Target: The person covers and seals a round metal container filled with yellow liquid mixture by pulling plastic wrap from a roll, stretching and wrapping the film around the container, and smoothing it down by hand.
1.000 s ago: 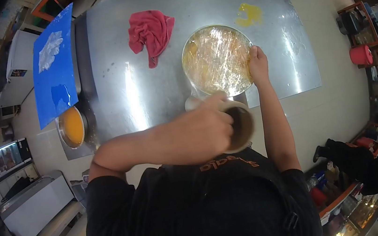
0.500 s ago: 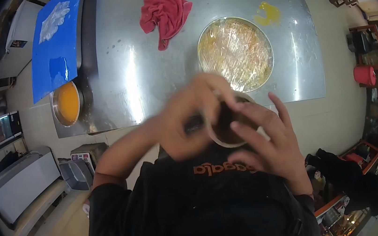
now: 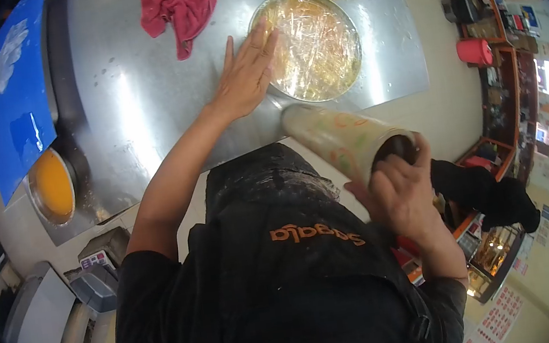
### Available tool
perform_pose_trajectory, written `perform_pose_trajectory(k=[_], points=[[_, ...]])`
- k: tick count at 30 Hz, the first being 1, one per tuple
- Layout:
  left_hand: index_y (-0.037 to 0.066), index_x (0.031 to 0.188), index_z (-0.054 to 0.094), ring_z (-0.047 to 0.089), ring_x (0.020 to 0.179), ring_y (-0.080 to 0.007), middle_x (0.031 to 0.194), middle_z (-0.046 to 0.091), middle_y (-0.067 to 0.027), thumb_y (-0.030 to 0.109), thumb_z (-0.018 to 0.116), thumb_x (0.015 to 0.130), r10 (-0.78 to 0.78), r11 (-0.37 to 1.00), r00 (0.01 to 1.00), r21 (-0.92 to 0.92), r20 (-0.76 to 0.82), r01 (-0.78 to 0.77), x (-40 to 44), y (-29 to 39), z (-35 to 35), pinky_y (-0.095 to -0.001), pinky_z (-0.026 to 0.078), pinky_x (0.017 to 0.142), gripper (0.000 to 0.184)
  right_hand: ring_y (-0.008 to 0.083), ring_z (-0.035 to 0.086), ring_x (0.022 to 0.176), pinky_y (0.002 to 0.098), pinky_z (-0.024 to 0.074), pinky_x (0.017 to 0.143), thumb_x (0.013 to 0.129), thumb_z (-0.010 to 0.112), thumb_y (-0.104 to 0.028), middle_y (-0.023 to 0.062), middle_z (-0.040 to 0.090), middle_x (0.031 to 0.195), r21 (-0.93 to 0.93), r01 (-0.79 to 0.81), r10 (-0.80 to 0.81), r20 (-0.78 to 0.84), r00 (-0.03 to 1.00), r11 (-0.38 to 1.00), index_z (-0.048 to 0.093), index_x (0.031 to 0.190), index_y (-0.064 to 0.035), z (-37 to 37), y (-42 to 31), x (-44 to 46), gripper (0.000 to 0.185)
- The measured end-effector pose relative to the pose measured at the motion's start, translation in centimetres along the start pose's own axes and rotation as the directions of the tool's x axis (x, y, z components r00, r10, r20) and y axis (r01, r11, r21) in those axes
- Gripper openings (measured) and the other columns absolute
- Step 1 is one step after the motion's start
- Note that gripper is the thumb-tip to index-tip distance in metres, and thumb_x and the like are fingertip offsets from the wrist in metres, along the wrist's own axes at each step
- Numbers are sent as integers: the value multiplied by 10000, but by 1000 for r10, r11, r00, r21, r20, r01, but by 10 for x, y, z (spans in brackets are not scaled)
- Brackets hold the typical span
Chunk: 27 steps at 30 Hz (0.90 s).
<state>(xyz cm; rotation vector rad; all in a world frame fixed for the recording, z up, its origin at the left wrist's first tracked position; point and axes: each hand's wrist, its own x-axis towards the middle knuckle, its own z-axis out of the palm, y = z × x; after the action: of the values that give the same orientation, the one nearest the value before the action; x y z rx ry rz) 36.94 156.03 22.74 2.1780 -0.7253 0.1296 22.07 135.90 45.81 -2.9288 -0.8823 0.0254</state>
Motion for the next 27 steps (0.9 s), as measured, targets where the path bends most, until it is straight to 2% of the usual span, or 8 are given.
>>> perform_pose_trajectory(k=[2,5,11,14,17,23,25,27], points=[[163,1572,168,168,1487,-331,1632,85,-142,81,432,901,1,1000,1000,7,-8,-1,4,0,1,-580,76,1178,725,217,567,636,580,367,912,777,777,-224,23,532,638,-128,-90,99,67,993,988,478,718,-96,-13,9,-4,331],[125,1567,174,149,1484,-365,1622,73,-190,50,420,884,61,984,992,-158,-106,-78,8,-5,8,-531,90,1194,730,268,579,653,548,375,919,812,757,-230,52,548,645,-272,-282,301,30,953,920,491,741,-77,-23,50,-19,314],[51,1557,166,75,1490,-405,1616,33,-233,23,396,902,92,972,991,-207,-98,-111,10,0,10,-472,76,1200,695,330,614,676,542,409,898,860,706,-278,128,610,666,-245,-406,402,-68,913,880,515,752,-53,-6,122,6,314],[47,1557,164,77,1490,-404,1617,39,-229,19,397,901,92,985,993,-138,-71,-101,11,8,10,-461,74,1201,696,332,641,700,560,412,886,877,676,-296,138,641,689,-238,-431,415,-115,902,870,554,776,-54,-11,136,27,289],[-3,1540,165,82,1484,-411,1608,59,-244,48,395,905,52,996,998,-65,-31,-53,14,16,10,-474,97,1198,677,337,644,694,566,407,899,883,665,-300,126,643,677,-171,-478,419,-292,860,861,572,787,-57,8,158,30,277],[-5,1518,231,201,1458,-404,1576,207,-245,88,563,866,-86,991,991,-108,-98,75,41,54,-7,-476,155,1184,737,280,619,802,629,363,981,854,690,-377,93,625,770,-151,-502,380,-481,790,851,584,830,-73,36,174,36,323],[5,1501,270,259,1435,-405,1555,258,-244,109,657,821,232,973,969,35,-82,-229,90,111,-21,-482,201,1172,789,264,546,996,744,275,990,805,696,-430,78,587,915,-226,-491,324,-517,793,841,619,917,-71,45,176,30,384],[19,1486,306,309,1413,-404,1538,305,-232,139,748,770,501,864,865,56,-2,-500,134,163,-13,-495,245,1158,850,316,502,1088,781,208,996,779,693,-418,113,535,1098,-166,-564,376,-591,713,809,595,1038,-43,54,173,33,467]])
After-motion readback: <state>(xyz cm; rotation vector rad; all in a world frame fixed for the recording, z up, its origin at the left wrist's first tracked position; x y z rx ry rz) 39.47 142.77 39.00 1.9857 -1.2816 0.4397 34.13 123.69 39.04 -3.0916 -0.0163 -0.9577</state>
